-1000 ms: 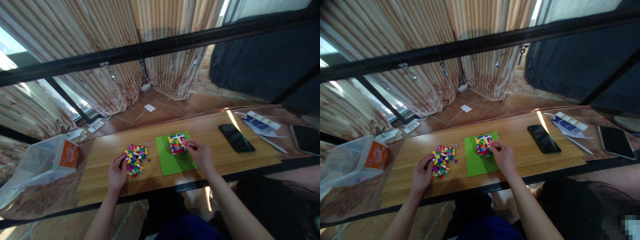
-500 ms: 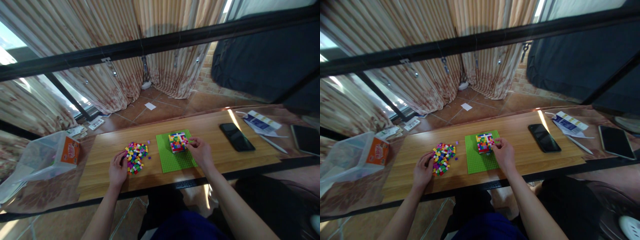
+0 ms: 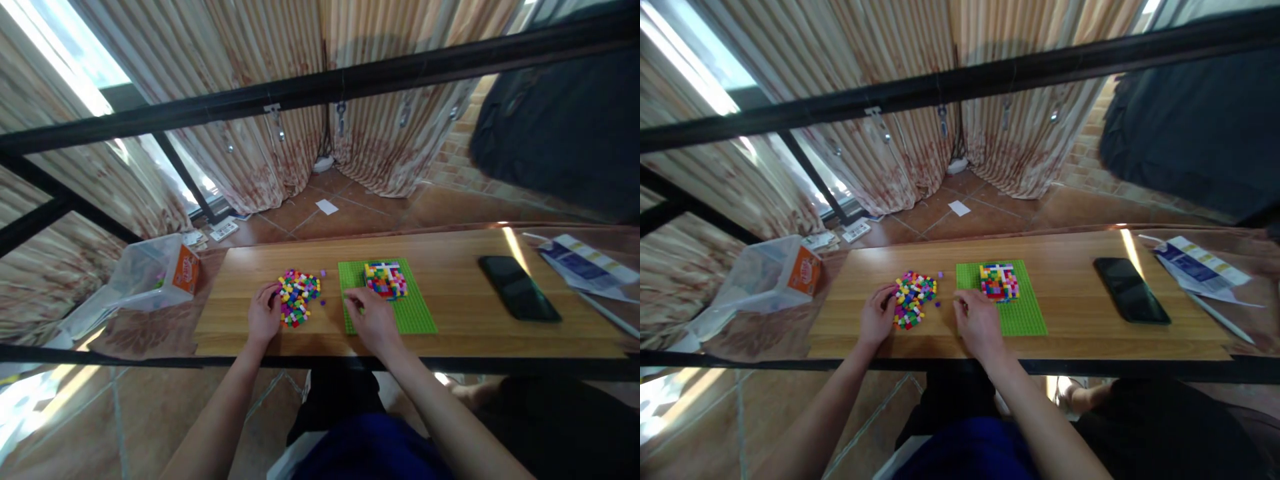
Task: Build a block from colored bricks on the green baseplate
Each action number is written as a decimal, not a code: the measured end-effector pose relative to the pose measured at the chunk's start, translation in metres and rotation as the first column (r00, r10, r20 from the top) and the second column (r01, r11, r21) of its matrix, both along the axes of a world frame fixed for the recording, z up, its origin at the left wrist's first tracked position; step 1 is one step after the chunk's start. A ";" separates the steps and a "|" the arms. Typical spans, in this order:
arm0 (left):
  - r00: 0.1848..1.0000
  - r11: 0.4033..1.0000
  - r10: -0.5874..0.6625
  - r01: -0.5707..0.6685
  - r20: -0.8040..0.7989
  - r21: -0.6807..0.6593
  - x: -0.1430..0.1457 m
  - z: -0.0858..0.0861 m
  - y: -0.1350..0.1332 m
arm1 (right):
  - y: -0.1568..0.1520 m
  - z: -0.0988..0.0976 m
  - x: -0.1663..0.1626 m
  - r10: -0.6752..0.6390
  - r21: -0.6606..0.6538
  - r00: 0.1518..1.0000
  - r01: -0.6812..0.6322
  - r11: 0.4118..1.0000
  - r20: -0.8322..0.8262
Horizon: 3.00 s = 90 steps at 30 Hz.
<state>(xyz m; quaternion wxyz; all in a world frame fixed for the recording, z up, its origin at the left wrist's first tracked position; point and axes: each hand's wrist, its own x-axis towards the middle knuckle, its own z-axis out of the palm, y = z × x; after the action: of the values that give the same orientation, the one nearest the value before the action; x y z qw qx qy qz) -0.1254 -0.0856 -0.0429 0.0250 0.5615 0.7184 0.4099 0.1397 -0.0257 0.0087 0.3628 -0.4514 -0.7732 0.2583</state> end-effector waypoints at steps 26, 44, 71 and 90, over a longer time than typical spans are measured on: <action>1.000 0.999 0.005 -0.006 -0.015 -0.037 -0.002 0.004 -0.001 | -0.013 -0.015 0.062 -0.233 -0.256 0.945 0.172 0.951 -0.230; 1.000 0.999 -0.003 0.002 -0.022 -0.049 -0.004 0.005 0.001 | 0.036 -0.012 0.085 -0.364 0.067 0.928 0.359 0.931 0.076; 1.000 0.999 -0.007 0.006 -0.017 -0.032 -0.002 0.006 0.001 | 0.054 -0.015 0.083 -0.480 -0.379 0.827 0.361 0.852 -0.293; 1.000 1.000 0.001 -0.001 -0.018 -0.009 -0.003 0.000 0.001 | 0.046 -0.003 0.072 -0.501 -0.185 0.849 0.471 0.862 -0.170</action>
<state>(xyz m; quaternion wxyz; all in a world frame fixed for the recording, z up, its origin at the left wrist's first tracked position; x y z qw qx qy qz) -0.1287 -0.0842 -0.0426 0.0207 0.5646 0.7208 0.4016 0.2120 0.0199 0.0052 0.4650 -0.6261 -0.5708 0.2569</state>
